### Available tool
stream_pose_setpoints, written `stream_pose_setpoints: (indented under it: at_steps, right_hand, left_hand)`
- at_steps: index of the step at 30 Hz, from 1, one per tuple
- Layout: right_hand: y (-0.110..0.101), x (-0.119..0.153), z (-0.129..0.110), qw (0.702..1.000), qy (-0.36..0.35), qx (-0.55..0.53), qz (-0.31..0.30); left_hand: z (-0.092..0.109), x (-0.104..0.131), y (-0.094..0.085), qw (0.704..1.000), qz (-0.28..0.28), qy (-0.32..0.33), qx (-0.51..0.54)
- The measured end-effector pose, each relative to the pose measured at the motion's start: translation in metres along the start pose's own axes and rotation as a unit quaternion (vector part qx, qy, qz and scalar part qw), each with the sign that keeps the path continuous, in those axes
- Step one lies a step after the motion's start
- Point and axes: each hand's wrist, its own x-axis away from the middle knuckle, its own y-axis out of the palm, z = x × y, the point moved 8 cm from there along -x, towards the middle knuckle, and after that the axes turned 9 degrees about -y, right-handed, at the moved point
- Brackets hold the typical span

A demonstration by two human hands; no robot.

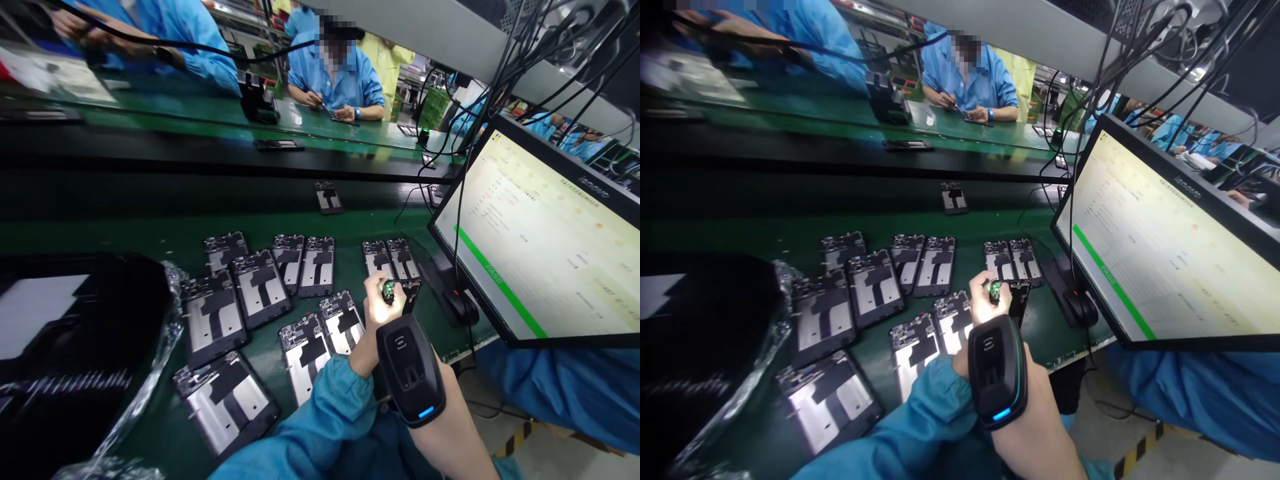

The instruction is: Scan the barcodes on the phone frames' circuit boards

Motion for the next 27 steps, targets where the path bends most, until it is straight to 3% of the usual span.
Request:
stream_pose_setpoints:
  at_steps: [9, 14, 19, 27]
  right_hand:
    - [-0.012, 0.011, 0.018, 0.999, 0.017, 0.036, 0.017]
    - [-0.013, 0.012, 0.019, 0.999, 0.025, 0.019, 0.012]
    - [-0.016, 0.013, 0.017, 1.0, 0.021, 0.003, 0.018]
    - [-0.019, 0.013, 0.013, 1.0, 0.003, 0.002, 0.02]
  left_hand:
    - [0.0, -0.001, 0.003, 0.999, 0.002, 0.034, 0.02]
    - [0.009, 0.003, 0.003, 0.995, 0.069, 0.072, -0.012]
    - [0.018, 0.009, 0.009, 0.991, 0.091, 0.074, -0.067]
    - [0.014, 0.004, 0.019, 0.99, 0.042, 0.103, -0.09]
